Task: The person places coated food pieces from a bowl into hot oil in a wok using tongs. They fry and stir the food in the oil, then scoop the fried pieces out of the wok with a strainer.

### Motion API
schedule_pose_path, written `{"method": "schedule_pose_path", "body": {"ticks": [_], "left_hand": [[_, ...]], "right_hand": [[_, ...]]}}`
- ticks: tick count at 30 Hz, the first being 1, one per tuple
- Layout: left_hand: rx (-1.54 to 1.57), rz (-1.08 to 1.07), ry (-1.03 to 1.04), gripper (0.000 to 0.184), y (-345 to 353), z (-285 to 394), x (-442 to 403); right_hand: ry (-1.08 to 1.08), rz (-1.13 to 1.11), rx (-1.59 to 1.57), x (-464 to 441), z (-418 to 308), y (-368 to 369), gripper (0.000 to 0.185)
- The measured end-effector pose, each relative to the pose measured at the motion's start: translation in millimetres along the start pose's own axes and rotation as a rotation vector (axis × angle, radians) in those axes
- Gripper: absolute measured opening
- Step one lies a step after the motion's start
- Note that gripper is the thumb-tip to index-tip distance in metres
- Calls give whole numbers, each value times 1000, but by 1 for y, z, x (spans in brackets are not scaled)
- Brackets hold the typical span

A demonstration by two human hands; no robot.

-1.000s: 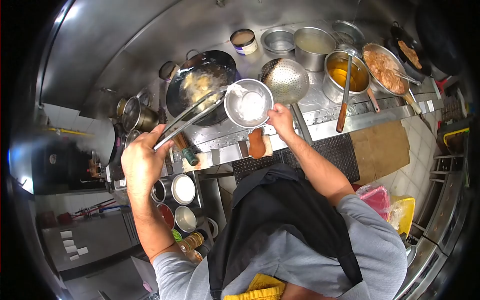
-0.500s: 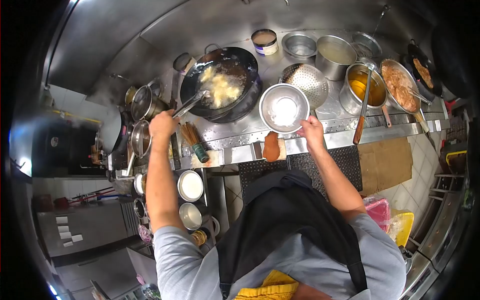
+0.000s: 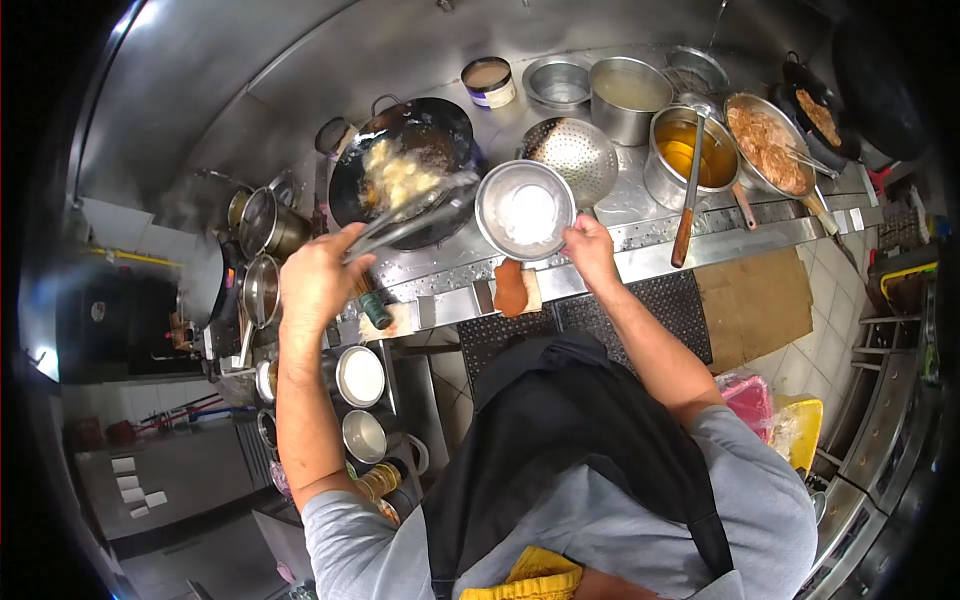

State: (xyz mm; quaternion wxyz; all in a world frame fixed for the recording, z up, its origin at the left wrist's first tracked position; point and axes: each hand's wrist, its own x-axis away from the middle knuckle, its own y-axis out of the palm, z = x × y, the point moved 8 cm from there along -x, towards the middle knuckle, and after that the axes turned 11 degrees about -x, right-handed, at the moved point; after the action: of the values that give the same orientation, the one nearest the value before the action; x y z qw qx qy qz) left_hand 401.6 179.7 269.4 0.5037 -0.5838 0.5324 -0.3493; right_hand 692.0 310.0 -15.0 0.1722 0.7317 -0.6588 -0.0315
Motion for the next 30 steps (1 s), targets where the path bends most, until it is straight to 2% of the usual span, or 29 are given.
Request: {"method": "schedule_pose_path", "body": {"ticks": [1,2,3,7,10,17,25,28,30], "left_hand": [[-30,-1,141,44,-3,22,3],[-64,-12,192,41,-3,39,2],[-87,-35,212,42,-5,54,2],[-161,-107,230,40,13,76,-8],[-177,-121,246,39,10,76,-7],[-141,18,237,39,-41,55,3],[-67,82,80,37,-88,5,-5],[-21,112,93,39,-97,-9,-9],[22,118,103,38,-75,-19,-20]], "right_hand": [[2,-3,-1,-1,2,-2,17],[-94,1,131,-3,-5,-4,15],[-191,5,262,-1,-13,-4,15],[-333,-17,265,-1,-22,-4,19],[-267,7,314,-9,-11,-11,18],[-52,37,35,-20,0,-1,18],[66,-8,-160,-37,15,42,17],[143,2,-261,-40,12,69,10],[143,-50,-270,-47,18,76,5]]}}
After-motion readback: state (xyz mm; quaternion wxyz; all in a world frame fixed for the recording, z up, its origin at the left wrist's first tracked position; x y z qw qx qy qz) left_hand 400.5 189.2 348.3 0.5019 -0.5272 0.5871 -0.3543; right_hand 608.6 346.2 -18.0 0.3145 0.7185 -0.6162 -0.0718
